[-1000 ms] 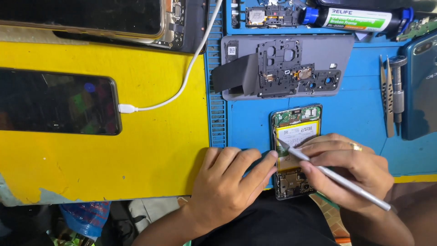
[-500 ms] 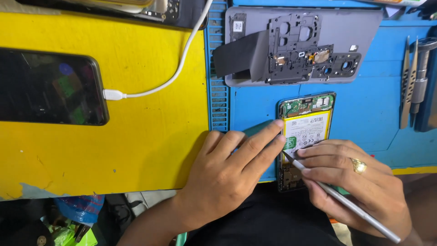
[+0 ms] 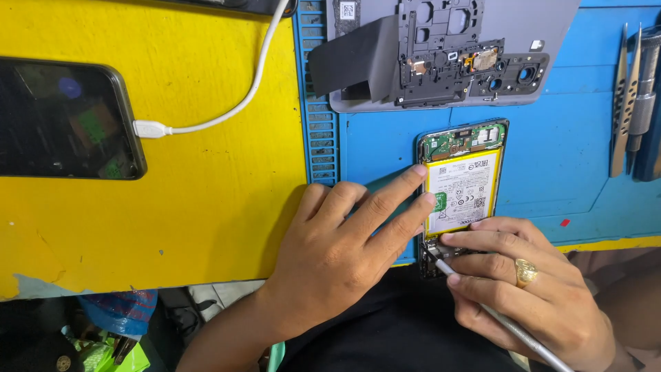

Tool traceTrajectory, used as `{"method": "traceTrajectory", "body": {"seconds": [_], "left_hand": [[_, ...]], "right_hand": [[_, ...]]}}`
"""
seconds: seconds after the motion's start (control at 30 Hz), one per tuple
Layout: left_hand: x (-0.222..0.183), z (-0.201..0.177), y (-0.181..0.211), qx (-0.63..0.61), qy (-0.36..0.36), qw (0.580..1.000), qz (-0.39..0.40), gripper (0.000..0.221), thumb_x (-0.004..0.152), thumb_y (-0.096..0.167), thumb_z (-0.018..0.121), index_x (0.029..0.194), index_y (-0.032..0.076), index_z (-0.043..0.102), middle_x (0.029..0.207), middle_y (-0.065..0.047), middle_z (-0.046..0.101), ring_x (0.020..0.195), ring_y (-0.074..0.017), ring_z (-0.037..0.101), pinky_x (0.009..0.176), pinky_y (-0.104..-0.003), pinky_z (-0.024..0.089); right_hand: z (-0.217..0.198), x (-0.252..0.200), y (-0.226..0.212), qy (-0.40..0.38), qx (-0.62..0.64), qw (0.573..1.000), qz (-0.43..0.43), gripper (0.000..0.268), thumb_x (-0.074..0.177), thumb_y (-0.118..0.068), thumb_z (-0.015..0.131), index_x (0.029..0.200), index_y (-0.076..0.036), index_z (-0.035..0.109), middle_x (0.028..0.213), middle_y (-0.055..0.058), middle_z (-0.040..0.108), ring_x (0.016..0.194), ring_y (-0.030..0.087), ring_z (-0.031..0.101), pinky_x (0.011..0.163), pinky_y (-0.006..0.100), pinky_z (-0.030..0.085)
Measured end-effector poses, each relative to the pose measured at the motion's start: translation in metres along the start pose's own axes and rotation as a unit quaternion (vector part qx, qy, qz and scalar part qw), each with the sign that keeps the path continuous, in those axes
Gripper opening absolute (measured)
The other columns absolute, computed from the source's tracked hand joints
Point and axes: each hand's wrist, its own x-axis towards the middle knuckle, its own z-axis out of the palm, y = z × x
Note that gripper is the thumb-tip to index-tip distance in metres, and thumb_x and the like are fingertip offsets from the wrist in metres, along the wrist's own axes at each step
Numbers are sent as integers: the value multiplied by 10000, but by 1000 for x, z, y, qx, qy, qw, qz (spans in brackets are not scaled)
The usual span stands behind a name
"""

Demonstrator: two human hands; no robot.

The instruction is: The person interacts with a smartphone's touchscreen and then uses a screwdriver to work on the internal components of a disassembled phone. They also use a toothbrush to clean the device's interior.

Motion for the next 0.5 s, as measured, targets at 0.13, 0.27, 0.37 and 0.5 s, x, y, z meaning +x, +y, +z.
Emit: {"method": "traceTrajectory", "body": {"seconds": [0.13, 0.27, 0.37, 0.5], "left_hand": [[1, 0, 0, -6, -12, 1000, -3, 143, 1088, 260, 756, 1205, 177, 742, 1382, 19, 663, 823, -216, 519, 698, -372, 378], [0, 0, 2, -1, -11, 1000, -3, 146, 1081, 266, 768, 1205, 193, 741, 1379, 30, 666, 808, -210, 509, 689, -363, 365], [-1, 0, 2, 4, -18, 1000, -4, 159, 1081, 265, 766, 1224, 200, 735, 1393, 31, 657, 810, -210, 504, 690, -362, 367], [-2, 1, 3, 12, -21, 1000, -1, 182, 1080, 283, 770, 1243, 214, 726, 1408, 41, 646, 826, -208, 509, 708, -365, 374]], "right_hand": [[1, -13, 6, -24, 0, 1000, -12, 152, 862, -205, 724, 804, -87, 649, 869, 41, 720, 1059, 315, 774, 949, 514, 533], [5, -20, 7, -24, 0, 1000, -19, 179, 871, -225, 728, 828, -77, 636, 891, 36, 729, 1027, 292, 767, 911, 485, 518], [4, -21, 5, -24, 0, 1000, -20, 185, 876, -224, 730, 819, -71, 642, 904, 34, 734, 982, 258, 763, 848, 436, 494], [7, -18, 2, -4, -22, 999, -27, 186, 888, -129, 705, 733, -97, 607, 851, 5, 716, 873, 213, 749, 756, 390, 459]]}}
